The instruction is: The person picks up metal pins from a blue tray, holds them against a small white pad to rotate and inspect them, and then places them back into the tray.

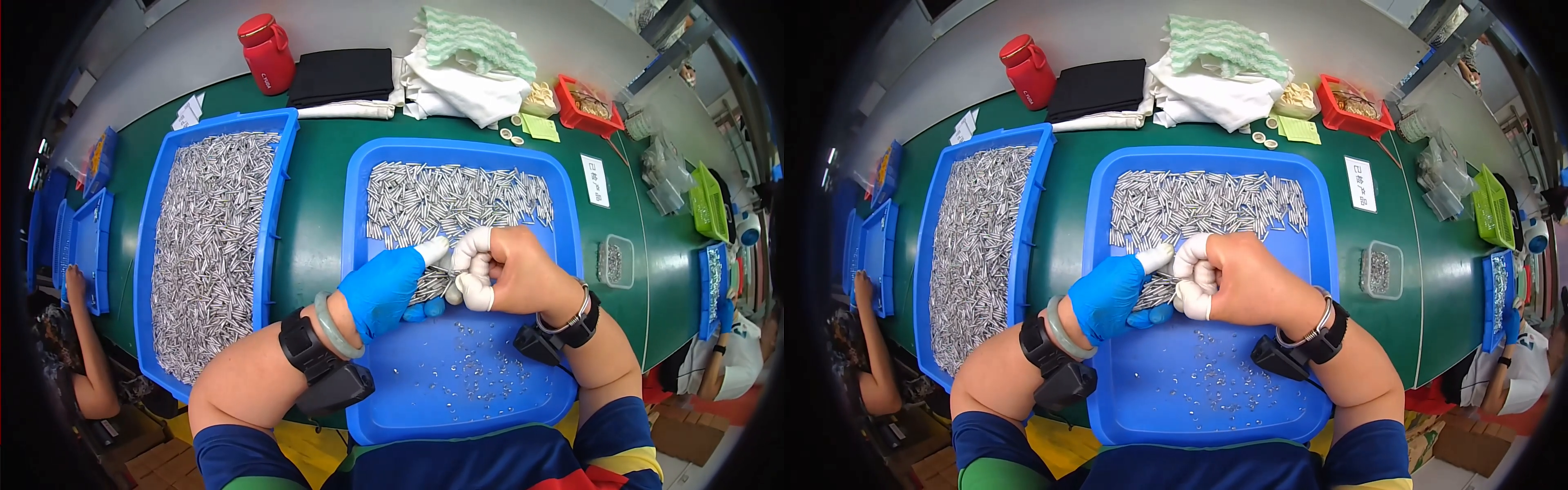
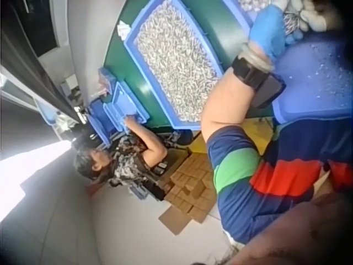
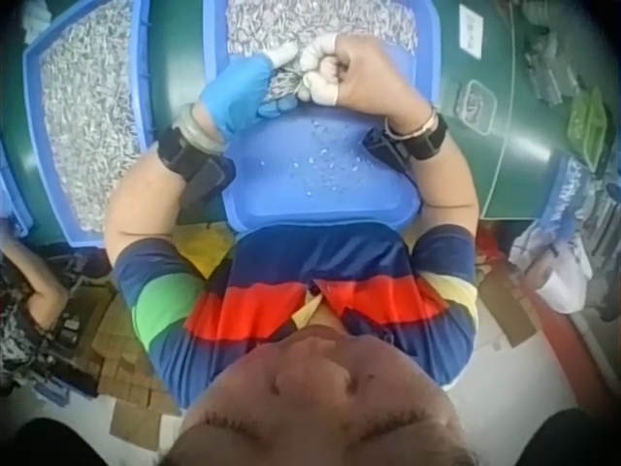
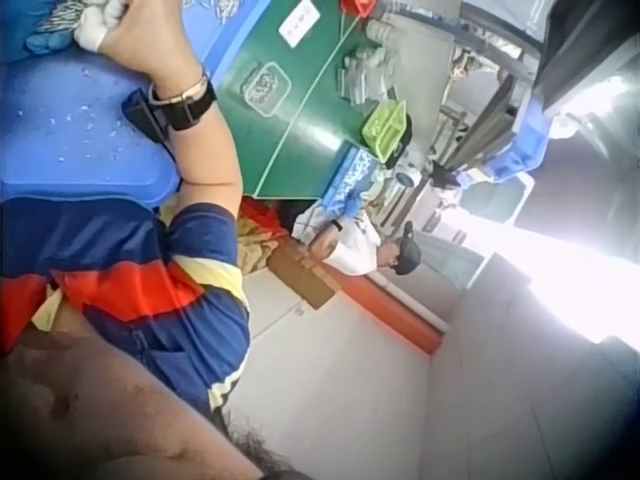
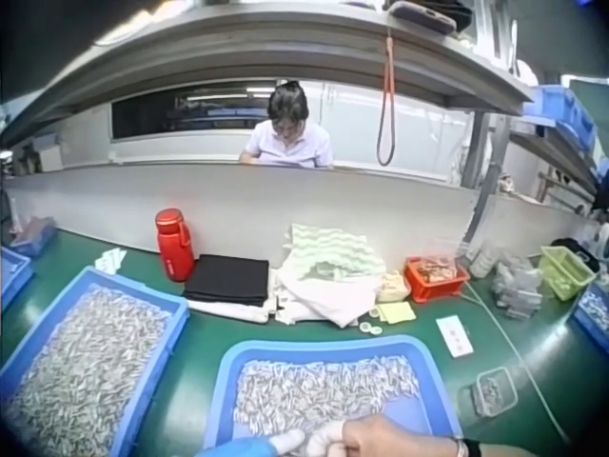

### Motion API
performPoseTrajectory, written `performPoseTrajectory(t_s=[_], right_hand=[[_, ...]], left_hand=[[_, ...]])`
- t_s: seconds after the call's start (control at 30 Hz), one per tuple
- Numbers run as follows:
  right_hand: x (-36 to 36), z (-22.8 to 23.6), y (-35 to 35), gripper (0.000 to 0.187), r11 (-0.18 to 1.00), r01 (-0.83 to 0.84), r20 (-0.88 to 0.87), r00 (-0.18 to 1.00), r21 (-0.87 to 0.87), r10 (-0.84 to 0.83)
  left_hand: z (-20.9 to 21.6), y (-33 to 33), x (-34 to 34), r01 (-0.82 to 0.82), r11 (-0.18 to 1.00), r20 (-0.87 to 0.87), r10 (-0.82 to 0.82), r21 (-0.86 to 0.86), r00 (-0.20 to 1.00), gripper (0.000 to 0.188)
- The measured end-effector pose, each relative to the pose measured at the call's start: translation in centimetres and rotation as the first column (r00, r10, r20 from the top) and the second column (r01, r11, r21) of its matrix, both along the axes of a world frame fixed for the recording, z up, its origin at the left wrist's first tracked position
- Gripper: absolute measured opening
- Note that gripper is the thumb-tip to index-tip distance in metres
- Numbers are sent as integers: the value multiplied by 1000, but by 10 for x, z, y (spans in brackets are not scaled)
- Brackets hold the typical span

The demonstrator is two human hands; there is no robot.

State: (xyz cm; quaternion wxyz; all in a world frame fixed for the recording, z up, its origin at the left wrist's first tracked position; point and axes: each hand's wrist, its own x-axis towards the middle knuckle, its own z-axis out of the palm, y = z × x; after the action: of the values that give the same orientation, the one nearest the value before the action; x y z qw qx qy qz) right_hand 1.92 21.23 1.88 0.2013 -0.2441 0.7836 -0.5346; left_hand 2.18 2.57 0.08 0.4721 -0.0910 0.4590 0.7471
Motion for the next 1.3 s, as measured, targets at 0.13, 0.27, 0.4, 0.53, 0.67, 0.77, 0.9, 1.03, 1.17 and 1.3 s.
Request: performPoseTrajectory(t_s=[0.13, 0.27, 0.4, 0.53, 0.67, 0.77, 0.9, 1.03, 1.17, 1.3], right_hand=[[3, 0, -5, 9, 998, 54, -19, 998, 30, -53], [5, 0, -8, 9, 993, 105, -38, 994, 47, -103], [5, 2, -8, 10, 995, 101, -60, 993, 27, -99], [3, 7, 0, 9, 988, 156, -105, 983, 21, -153], [-12, -5, 26, 7, 930, 355, -167, 927, 96, -337], [-11, 0, 34, 7, 872, 396, -260, 909, 286, -327], [-7, 2, 35, 11, 740, 312, -371, 924, 596, -91], [-4, -10, 31, 14, 714, 300, -452, 891, 632, 26], [-5, -10, 22, 15, 712, 290, -476, 877, 640, 71], [-7, -7, 21, 15, 672, 336, -462, 887, 660, 9]], left_hand=[[-5, -1, -1, 19, 1000, 5, -19, 20, 1000, 37], [0, 3, 2, -6, 999, -1, 6, -47, 1000, 38], [7, 4, 2, -26, 997, -17, 24, -79, 1000, 40], [3, 2, 1, -25, 1000, -15, 25, -13, 1000, 35], [1, 0, -2, -41, 999, -38, 42, 20, 998, 35], [1, -4, -5, -69, 997, -67, 71, 37, 995, 37], [2, -10, -8, -123, 989, -104, 131, 80, 986, 37], [3, -9, -8, -139, 985, -122, 151, 104, 981, 36], [2, -7, -7, -157, 985, -109, 164, 76, 980, 36], [2, -7, -7, -161, 985, -105, 167, 63, 980, 35]])
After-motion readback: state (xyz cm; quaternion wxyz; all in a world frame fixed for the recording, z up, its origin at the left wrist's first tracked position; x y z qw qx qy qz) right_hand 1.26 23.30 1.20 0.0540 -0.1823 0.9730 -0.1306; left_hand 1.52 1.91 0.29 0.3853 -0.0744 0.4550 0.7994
